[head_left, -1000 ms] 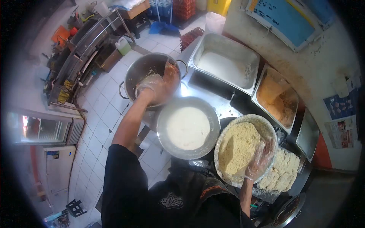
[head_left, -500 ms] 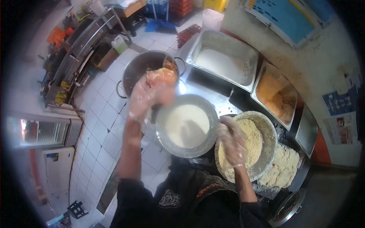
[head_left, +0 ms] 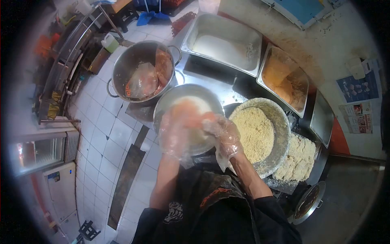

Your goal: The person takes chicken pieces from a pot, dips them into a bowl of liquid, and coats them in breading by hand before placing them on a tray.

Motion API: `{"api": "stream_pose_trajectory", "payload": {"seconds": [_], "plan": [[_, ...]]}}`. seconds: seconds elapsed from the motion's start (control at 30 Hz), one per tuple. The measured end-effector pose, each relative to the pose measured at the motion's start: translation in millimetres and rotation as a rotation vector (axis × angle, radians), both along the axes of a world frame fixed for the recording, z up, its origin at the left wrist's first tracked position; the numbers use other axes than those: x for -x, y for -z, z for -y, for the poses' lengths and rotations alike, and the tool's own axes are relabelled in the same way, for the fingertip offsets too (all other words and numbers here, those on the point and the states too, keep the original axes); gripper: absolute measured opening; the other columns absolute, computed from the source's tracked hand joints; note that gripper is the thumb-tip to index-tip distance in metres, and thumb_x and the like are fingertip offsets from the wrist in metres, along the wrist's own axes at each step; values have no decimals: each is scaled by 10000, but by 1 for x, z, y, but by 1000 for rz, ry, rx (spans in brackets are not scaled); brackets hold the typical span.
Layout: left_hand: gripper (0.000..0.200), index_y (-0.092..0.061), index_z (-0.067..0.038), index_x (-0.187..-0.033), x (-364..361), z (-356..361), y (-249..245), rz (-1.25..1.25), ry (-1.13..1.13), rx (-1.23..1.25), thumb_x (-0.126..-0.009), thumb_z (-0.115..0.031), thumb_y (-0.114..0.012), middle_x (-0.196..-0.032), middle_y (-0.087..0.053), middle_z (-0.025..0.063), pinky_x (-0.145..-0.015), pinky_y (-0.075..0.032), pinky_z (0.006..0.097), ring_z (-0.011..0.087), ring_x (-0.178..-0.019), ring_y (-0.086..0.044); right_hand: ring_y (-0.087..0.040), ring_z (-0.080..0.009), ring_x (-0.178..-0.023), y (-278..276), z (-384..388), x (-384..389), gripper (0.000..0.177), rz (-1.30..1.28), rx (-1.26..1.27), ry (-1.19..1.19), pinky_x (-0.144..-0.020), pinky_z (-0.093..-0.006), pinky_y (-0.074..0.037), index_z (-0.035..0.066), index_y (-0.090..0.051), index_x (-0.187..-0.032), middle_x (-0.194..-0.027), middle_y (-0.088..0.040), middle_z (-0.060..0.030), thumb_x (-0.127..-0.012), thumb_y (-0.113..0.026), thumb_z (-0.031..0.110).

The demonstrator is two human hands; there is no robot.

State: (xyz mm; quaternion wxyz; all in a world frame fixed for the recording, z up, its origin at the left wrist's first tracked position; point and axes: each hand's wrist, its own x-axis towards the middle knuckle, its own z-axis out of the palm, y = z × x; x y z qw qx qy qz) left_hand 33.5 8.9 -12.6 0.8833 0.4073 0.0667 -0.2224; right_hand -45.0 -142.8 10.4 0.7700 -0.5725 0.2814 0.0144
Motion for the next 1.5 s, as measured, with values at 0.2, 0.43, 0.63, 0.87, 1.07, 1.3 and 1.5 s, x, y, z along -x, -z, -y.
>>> {"api": "stream_pose_trajectory", "payload": {"seconds": [0.2, 0.43, 0.63, 0.87, 1.07, 1.3, 1.5], "plan": [[401, -481, 49, -1343, 12, -19, 36, -69, -198, -69, -976, -66, -596, -1243, -604, 187, -987, -521, 406, 263, -1136, -620, -661, -165, -919, 8, 10, 2, 360, 13, -167, 61, -820, -304, -541, -32, -675, -1129, -1026, -712, -98, -867, -784, 189], [341, -547, 35, -1246, 20, -49, -6, -26, -455, -266, -946, -81, -662, -1173, -646, 137, -958, -517, 322, 184, -1074, -632, -689, -235, -895, 5, 21, -40, 270, 50, 493, -322, -832, -379, -546, 39, -706, -1118, -998, -733, -103, -893, -723, 188], [447, -426, 66, -1347, 27, -74, 10, -37, -425, -346, -975, -125, -585, -1338, -545, 298, -1056, -467, 426, 385, -1232, -577, -668, -286, -1041, 85, -12, -47, 276, -25, 965, -773, -931, -378, -521, 82, -720, -1143, -1129, -707, -164, -936, -639, 246], [437, -448, 60, -1320, 35, -78, 15, -76, -465, -363, -957, -118, -612, -1281, -574, 282, -990, -507, 415, 373, -1156, -620, -690, -295, -1019, 24, -16, -63, 263, -195, 877, -914, -919, -409, -538, 130, -747, -1115, -1085, -722, -159, -876, -680, 217], [425, -459, 63, -1303, 32, -75, 12, -80, -459, -371, -954, -121, -617, -1254, -587, 264, -942, -535, 388, 355, -1111, -639, -710, -283, -927, 107, 10, -87, 212, -357, 1501, -998, -853, -383, -577, 103, -740, -1059, -1034, -727, -121, -920, -601, 184], [422, -481, 63, -1279, 29, -71, 6, -89, -446, -382, -935, -114, -649, -1221, -610, 241, -925, -538, 376, 333, -1065, -658, -714, -348, -850, 68, 23, -80, 238, 3, 1558, -746, -810, -412, -578, 39, -751, -956, -982, -717, -203, -915, -606, 224], [429, -488, 54, -1282, 28, -68, 10, -75, -413, -377, -930, -121, -661, -1194, -629, 229, -912, -539, 372, 321, -1052, -663, -697, -324, -769, -23, 22, -84, 373, -28, 1276, -725, -746, -453, -543, 45, -751, -918, -854, -703, -217, -909, -613, 391]]}}
